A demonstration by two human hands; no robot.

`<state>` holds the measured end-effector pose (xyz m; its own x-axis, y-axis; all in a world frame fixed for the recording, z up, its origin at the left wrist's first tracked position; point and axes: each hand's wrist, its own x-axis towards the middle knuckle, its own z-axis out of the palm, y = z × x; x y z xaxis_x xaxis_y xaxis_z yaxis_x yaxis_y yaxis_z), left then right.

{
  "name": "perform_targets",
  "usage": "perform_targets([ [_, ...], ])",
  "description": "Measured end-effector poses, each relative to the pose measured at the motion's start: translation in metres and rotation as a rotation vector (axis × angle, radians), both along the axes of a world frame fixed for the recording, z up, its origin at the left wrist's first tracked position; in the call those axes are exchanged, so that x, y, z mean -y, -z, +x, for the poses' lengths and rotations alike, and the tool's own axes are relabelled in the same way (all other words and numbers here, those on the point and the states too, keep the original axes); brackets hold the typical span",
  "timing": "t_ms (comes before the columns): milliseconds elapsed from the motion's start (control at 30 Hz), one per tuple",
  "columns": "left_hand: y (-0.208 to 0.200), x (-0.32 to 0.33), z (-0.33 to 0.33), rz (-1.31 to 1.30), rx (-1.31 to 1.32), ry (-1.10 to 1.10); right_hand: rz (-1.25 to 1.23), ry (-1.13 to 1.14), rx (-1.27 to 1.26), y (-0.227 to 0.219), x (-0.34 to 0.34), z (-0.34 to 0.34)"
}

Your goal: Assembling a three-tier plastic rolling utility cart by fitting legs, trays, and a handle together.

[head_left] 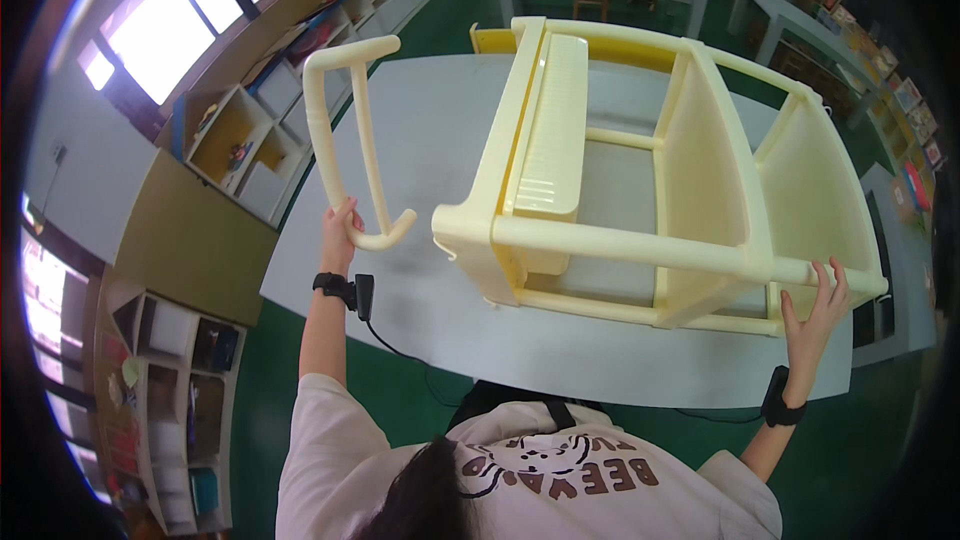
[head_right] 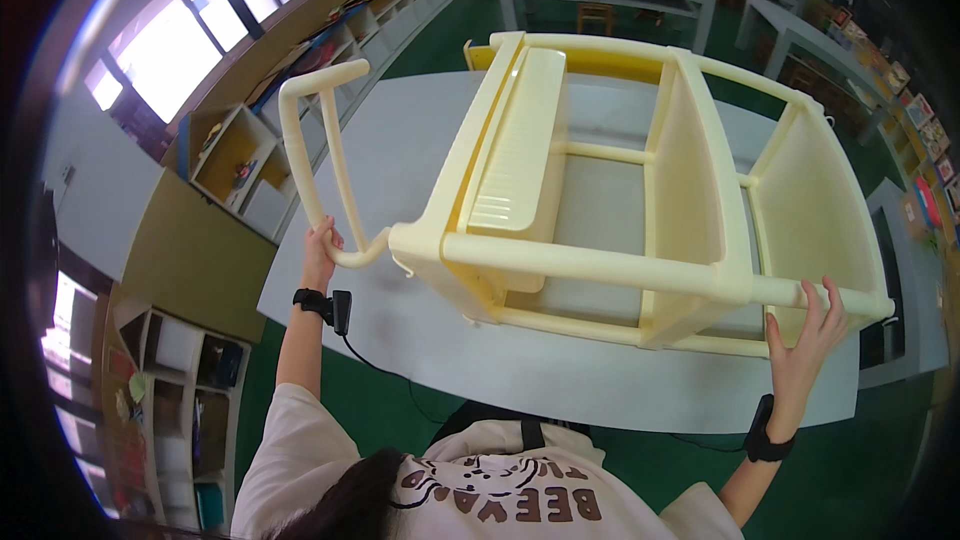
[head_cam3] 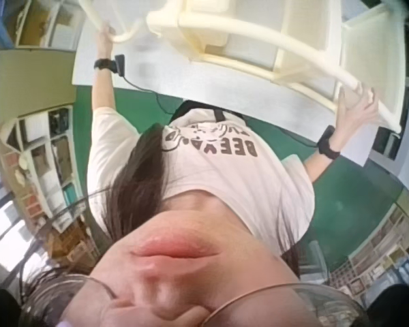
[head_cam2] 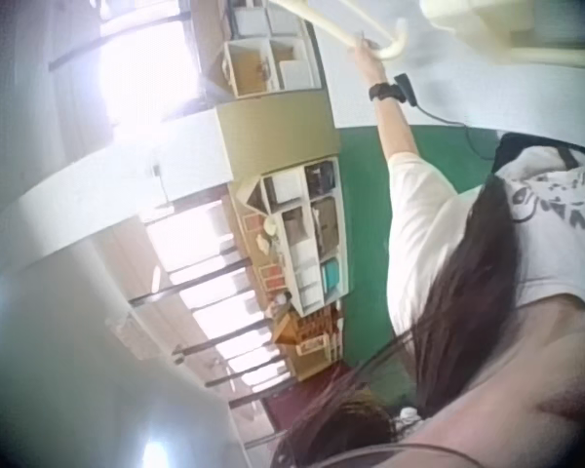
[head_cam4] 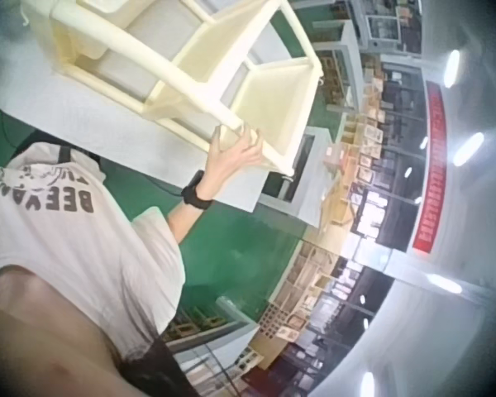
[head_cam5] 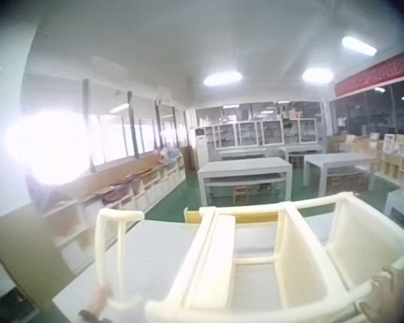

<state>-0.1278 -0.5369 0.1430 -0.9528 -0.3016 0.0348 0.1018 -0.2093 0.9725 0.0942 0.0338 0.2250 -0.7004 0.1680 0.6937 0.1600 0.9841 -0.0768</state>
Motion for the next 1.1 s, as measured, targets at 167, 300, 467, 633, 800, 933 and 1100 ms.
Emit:
perform_targets([
  [167, 0.029, 0.008, -0.055, -0.09, -0.038, 0.265, 0.005, 0.046, -0.049, -0.044, 0.067, 0.009],
  [300, 0.045, 0.007, -0.087, -0.114, 0.047, 0.325, -0.306, -0.139, -0.071, -0.061, 0.161, -0.004],
  [467, 0.065, -0.004, -0.122, -0.143, -0.003, 0.441, -0.177, -0.198, 0.037, -0.057, 0.255, -0.075],
  [633, 0.075, -0.012, -0.128, -0.164, -0.079, 0.442, -0.317, -0.098, 0.192, -0.044, 0.308, -0.124],
  [800, 0.091, -0.02, -0.122, -0.143, 0.017, 0.364, 0.036, -0.007, 0.31, -0.019, 0.344, -0.125],
  [933, 0.106, -0.02, -0.122, -0.112, 0.02, 0.35, -0.077, -0.006, 0.205, -0.004, 0.351, -0.122],
  [1100, 0.094, -0.024, -0.124, -0.099, -0.047, 0.357, -0.119, -0.06, 0.192, -0.012, 0.35, -0.104],
])
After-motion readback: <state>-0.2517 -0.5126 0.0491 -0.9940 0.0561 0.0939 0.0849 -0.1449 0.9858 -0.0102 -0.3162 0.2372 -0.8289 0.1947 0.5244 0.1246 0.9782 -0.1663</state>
